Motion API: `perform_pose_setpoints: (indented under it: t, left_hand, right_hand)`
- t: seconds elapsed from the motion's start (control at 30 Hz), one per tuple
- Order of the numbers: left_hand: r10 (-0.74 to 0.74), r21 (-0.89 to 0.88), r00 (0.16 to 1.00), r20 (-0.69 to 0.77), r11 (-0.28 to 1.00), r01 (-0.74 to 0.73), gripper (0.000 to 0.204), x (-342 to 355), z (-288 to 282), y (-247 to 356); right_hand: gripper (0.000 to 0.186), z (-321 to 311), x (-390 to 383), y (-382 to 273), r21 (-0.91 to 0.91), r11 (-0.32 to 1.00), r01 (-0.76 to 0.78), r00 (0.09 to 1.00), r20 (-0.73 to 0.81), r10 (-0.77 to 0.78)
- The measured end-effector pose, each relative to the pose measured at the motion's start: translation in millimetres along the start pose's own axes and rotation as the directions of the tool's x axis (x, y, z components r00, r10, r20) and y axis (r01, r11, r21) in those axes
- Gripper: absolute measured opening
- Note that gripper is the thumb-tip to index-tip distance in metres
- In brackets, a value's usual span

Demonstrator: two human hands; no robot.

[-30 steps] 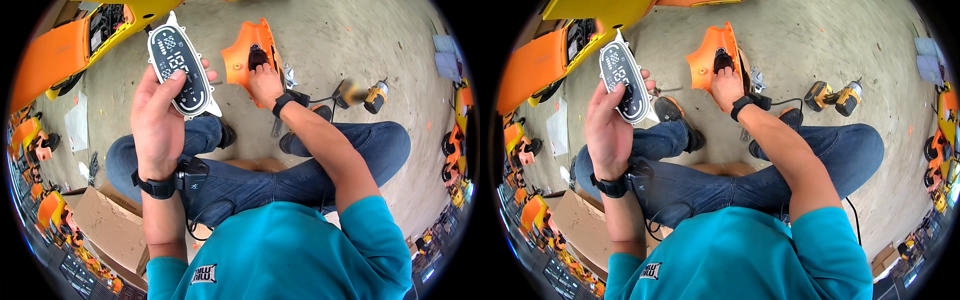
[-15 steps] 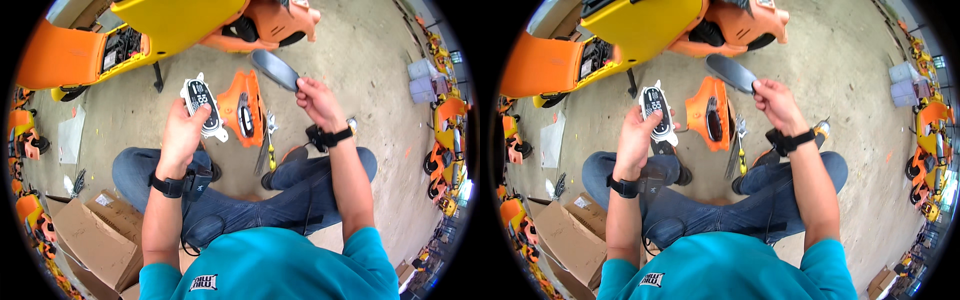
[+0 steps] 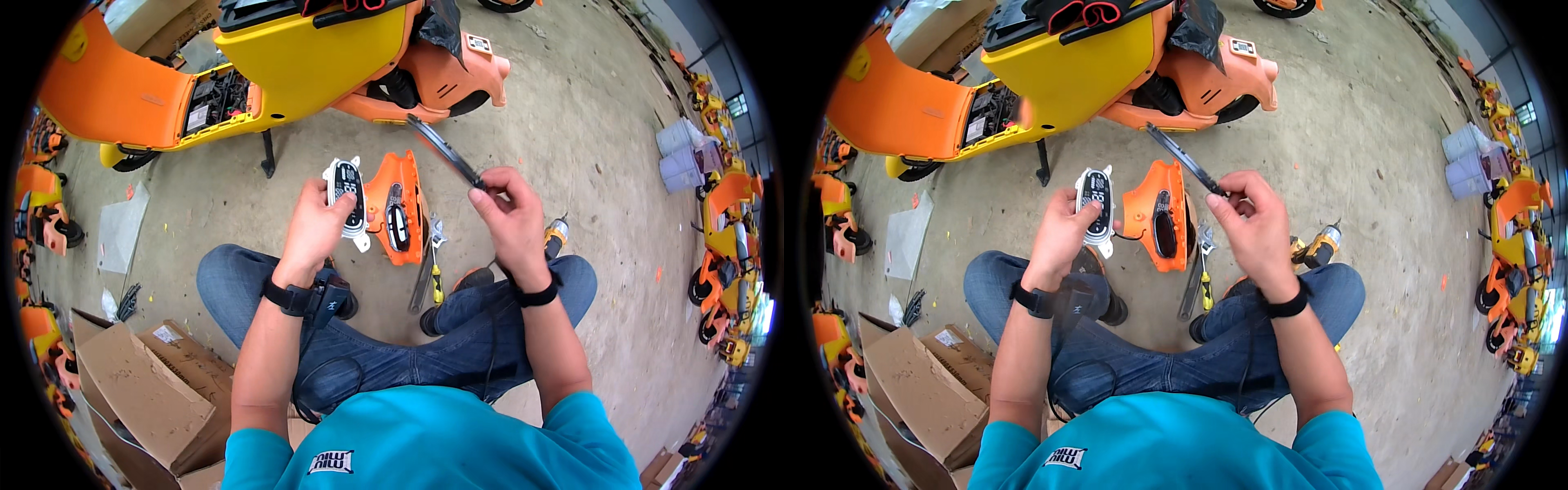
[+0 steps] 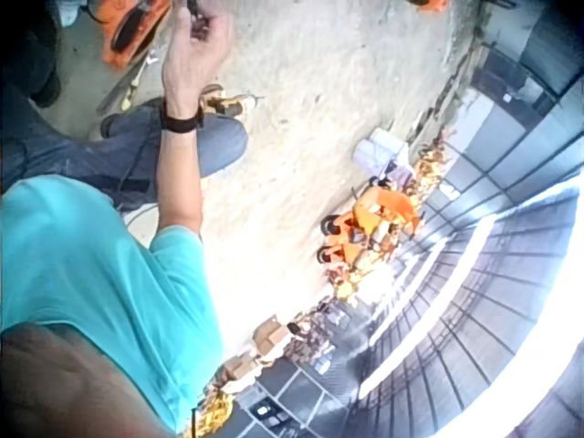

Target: The person wipes a digital display unit with a cloth, places a black cover over it, and uses a screwdriver to fasten screws into the display assembly.

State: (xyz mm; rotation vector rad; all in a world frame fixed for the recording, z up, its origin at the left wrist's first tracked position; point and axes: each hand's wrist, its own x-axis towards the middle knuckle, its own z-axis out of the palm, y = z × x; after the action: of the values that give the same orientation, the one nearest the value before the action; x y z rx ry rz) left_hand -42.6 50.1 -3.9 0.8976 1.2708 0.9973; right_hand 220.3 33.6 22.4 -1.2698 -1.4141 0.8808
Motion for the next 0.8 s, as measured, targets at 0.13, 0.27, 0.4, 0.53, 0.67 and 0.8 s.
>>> perform_pose_setpoints:
  t: [0.13, 0.27, 0.4, 0.53, 0.67, 0.8]
  left_hand:
    - [0.004, 0.078, 1.0, -0.018, 0.997, -0.002, 0.055, -9.4, 8.8, 10.6]
    - [0.116, -0.038, 0.978, 0.175, 0.993, -0.111, 0.052, -11.7, 8.6, 15.7]
    - [0.083, -0.351, 0.943, 0.323, 0.936, 0.038, 0.04, -6.9, 6.8, 7.5]
    - [0.124, -0.459, 0.908, 0.401, 0.885, 0.082, 0.066, -8.0, 5.8, 6.2]
    - [0.251, -0.622, 0.849, 0.465, 0.775, 0.111, 0.067, -13.9, 9.8, 16.3]
    - [0.27, -0.751, 0.889, 0.369, 0.651, 0.114, 0.075, -13.7, 15.6, 15.7]
  right_hand:
    - [0.017, 12.7, -9.7, -20.5, -0.515, 0.748, 0.419, 0.884, 0.043, -0.465]
    - [0.02, 27.3, -12.2, -31.0, -0.558, 0.621, 0.551, 0.806, 0.162, -0.569]
    - [0.017, 41.8, -18.5, -44.0, -0.569, 0.568, 0.595, 0.779, 0.233, -0.583]
    - [0.015, 57.7, -22.0, -48.1, -0.538, 0.552, 0.636, 0.749, 0.26, -0.609]
    - [0.019, 73.9, -26.7, -48.4, -0.505, 0.572, 0.647, 0.751, 0.289, -0.594]
    - [0.028, 90.0, -36.6, -47.7, -0.449, 0.617, 0.646, 0.759, 0.291, -0.582]
